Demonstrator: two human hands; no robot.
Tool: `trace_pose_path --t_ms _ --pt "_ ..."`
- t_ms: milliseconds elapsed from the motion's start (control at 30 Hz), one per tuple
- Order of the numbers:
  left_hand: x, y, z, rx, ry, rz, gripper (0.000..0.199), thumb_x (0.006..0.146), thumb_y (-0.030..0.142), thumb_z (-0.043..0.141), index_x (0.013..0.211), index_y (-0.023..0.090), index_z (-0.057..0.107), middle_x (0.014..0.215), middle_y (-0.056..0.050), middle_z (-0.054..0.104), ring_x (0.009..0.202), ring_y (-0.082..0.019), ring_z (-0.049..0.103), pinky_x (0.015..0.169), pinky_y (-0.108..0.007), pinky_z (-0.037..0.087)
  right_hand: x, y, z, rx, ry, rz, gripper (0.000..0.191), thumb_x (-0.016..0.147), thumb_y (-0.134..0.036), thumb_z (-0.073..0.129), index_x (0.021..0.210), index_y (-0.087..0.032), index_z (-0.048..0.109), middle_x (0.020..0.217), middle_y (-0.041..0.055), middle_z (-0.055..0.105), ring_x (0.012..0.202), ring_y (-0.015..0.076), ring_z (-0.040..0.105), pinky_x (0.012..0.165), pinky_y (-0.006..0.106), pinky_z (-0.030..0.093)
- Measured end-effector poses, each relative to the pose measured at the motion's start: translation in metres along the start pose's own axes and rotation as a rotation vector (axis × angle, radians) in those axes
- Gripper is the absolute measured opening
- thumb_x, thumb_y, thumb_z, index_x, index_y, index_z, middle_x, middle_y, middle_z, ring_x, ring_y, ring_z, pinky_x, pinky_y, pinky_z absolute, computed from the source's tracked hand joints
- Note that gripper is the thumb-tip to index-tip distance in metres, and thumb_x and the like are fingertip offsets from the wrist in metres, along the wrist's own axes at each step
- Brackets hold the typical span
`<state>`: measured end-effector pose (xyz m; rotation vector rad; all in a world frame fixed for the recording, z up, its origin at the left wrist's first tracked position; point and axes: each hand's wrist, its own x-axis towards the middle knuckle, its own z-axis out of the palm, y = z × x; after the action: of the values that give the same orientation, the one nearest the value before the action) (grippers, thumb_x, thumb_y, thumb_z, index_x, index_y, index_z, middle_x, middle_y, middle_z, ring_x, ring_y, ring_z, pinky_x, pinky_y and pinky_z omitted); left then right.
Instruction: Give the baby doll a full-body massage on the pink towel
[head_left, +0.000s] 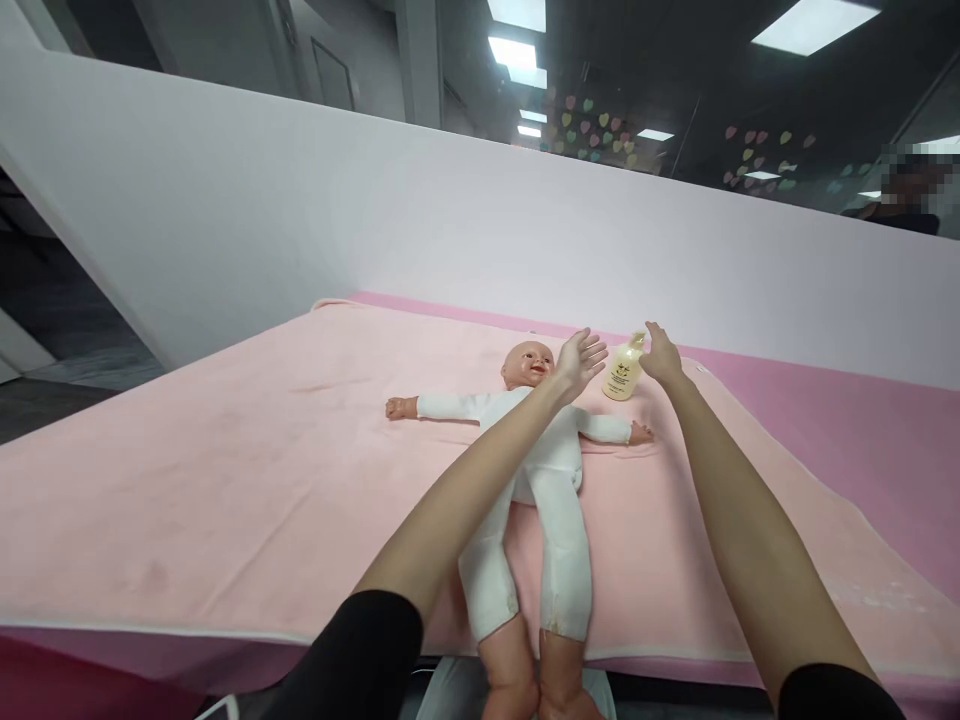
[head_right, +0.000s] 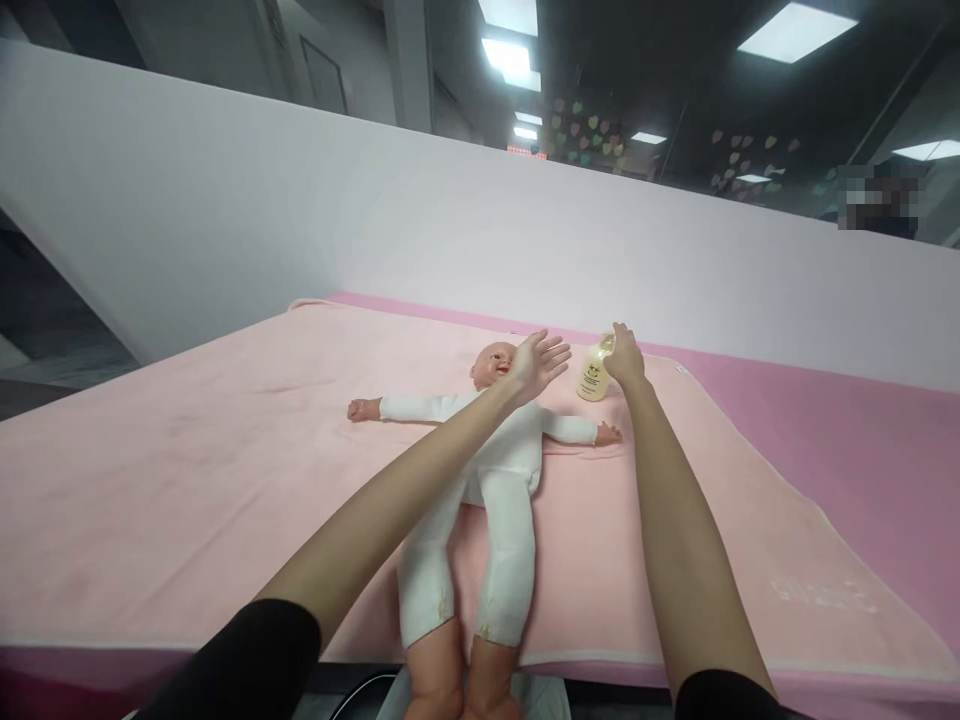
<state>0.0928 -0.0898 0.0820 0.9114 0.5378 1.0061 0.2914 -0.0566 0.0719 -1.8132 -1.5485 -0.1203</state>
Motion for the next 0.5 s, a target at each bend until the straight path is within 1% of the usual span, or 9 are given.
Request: trace_pose_path --t_ms 67,133,233,333,433,500 --pt "0.020 -0.002 0.018 -0.166 0.049 -0.070 0.063 0.085 0.048 0.036 0.134 0.009 0.037 0.141 -0.016 0.038 0.127 -0.020 0.041 0.100 -0.028 0.038 0.005 0.007 0.004 -0.052 -0.069 -0.028 0.075 0.059 -0.005 0.046 0.133 -0.012 0.038 0.142 0.0122 0.036 0.133 0.0272 0.028 0.105 0.045 0.033" --pt "0.035 -0.005 0.030 -0.290 0.064 -0.079 0.070 0.084 0.053 0.035 0.138 0.008 0.031 0.143 -0.016 0.035 0.131 -0.020 0.036 0.102 -0.028 0.036 0.008 0.013 0.006 -0.111 -0.103 -0.076 0.073 0.060 -0.005 0.046 0.132 -0.012 0.038 0.141 0.0132 0.037 0.133 0.0280 0.028 0.104 0.046 0.033" --pt "0.051 -0.010 0.041 -0.399 0.061 -0.070 0.076 0.084 0.056 0.033 0.140 0.005 0.024 0.146 -0.017 0.029 0.134 -0.019 0.030 0.105 -0.027 0.031 0.010 0.019 0.006 -0.187 -0.124 -0.149 0.069 0.061 -0.006 0.046 0.130 -0.013 0.042 0.133 0.0139 0.047 0.125 0.0293 0.040 0.098 0.045 0.039" --pt "0.062 -0.016 0.048 -0.427 0.069 -0.093 0.076 0.084 0.056 0.034 0.141 0.006 0.022 0.147 -0.018 0.026 0.136 -0.020 0.025 0.107 -0.031 0.028 0.010 0.021 0.004 -0.229 -0.118 -0.099 0.067 0.063 -0.007 0.046 0.129 -0.018 0.044 0.122 0.0118 0.056 0.110 0.0285 0.053 0.088 0.043 0.043" --pt "0.071 -0.021 0.053 -0.428 0.087 -0.106 0.075 0.085 0.055 0.034 0.141 0.006 0.022 0.147 -0.018 0.025 0.137 -0.021 0.022 0.110 -0.034 0.023 0.008 0.017 0.004 -0.242 -0.080 -0.059 0.064 0.065 -0.008 0.046 0.127 -0.021 0.046 0.112 0.0101 0.062 0.099 0.0268 0.058 0.082 0.040 0.045" --pt "0.077 -0.024 0.055 -0.439 0.102 -0.100 0.077 0.084 0.056 0.034 0.140 0.005 0.022 0.148 -0.018 0.023 0.137 -0.022 0.021 0.111 -0.034 0.020 0.005 0.014 0.005 -0.236 -0.062 -0.063 0.061 0.067 -0.009 0.045 0.127 -0.021 0.046 0.112 0.0106 0.062 0.097 0.0262 0.058 0.080 0.039 0.045"
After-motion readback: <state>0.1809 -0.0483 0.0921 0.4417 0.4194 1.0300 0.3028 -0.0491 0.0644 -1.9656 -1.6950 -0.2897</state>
